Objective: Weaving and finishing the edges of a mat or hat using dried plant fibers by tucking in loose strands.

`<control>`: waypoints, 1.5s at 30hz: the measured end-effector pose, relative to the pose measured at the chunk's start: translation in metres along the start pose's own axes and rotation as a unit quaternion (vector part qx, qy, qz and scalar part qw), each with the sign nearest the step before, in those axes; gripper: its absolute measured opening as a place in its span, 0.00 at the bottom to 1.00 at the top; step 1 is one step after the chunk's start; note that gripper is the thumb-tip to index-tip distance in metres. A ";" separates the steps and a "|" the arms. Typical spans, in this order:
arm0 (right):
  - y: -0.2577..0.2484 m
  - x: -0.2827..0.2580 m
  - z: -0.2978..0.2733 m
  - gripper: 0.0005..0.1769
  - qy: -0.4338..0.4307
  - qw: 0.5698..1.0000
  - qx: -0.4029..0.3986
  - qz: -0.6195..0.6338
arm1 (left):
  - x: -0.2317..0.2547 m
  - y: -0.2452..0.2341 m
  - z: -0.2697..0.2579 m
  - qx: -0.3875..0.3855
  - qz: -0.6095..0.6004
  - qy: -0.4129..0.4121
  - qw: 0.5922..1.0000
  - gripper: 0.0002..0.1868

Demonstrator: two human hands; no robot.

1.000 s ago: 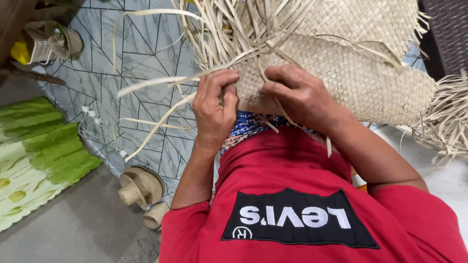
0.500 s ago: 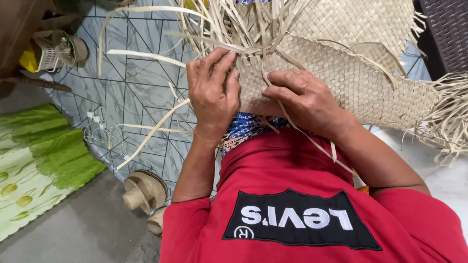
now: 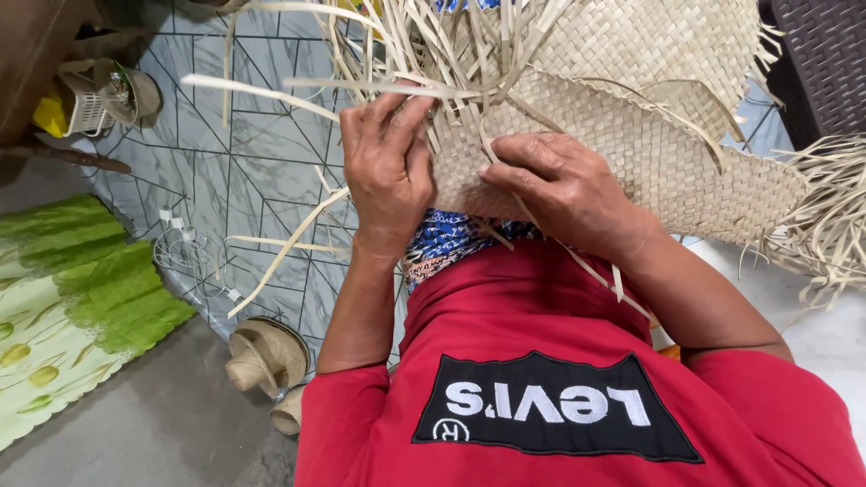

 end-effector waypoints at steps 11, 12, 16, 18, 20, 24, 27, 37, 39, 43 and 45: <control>0.002 0.015 -0.007 0.14 0.052 0.995 -0.050 0.067 | 0.018 -0.019 0.024 -0.021 -0.028 0.013 0.999 0.12; 0.001 0.016 -0.006 0.14 0.051 0.995 -0.051 0.071 | 0.018 -0.018 0.023 -0.025 -0.016 0.015 0.999 0.12; -0.001 0.016 -0.003 0.14 0.049 0.994 -0.058 0.076 | 0.018 -0.014 0.022 -0.049 0.050 0.014 0.997 0.16; 0.000 0.016 -0.003 0.14 0.052 0.994 -0.061 0.075 | 0.010 -0.006 0.018 -0.052 0.060 0.011 0.997 0.15; -0.001 0.017 -0.002 0.15 0.054 0.994 -0.063 0.073 | 0.007 -0.002 0.016 -0.055 0.070 0.008 0.996 0.14; -0.005 0.018 -0.001 0.17 0.074 0.985 -0.082 0.134 | 0.005 0.003 0.016 -0.078 0.060 0.002 0.995 0.15; -0.012 0.016 0.006 0.15 0.082 0.982 -0.078 0.151 | 0.003 0.003 0.016 -0.085 0.036 0.006 0.996 0.15; 0.003 0.006 0.020 0.15 -0.032 0.967 0.001 -0.252 | 0.002 0.016 0.009 -0.036 0.077 0.060 0.995 0.25; 0.004 0.007 0.024 0.13 -0.025 0.963 -0.013 -0.269 | -0.002 0.018 0.008 -0.040 0.083 0.067 0.993 0.27; 0.010 0.014 0.022 0.08 0.003 0.955 -0.033 -0.296 | -0.014 0.019 0.006 -0.082 0.053 0.037 0.995 0.34; 0.000 0.014 0.025 0.08 0.005 0.968 -0.018 -0.249 | -0.009 0.012 0.013 -0.068 0.036 0.032 0.996 0.31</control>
Point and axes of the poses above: each hand's wrist, its own z-axis towards the middle knuckle, its own y-axis out of the palm, x = y × z, the point moved 4 cm from there along z, towards the middle knuckle, and after that the axes turned 9 degrees about -z, right-handed, at the moved point
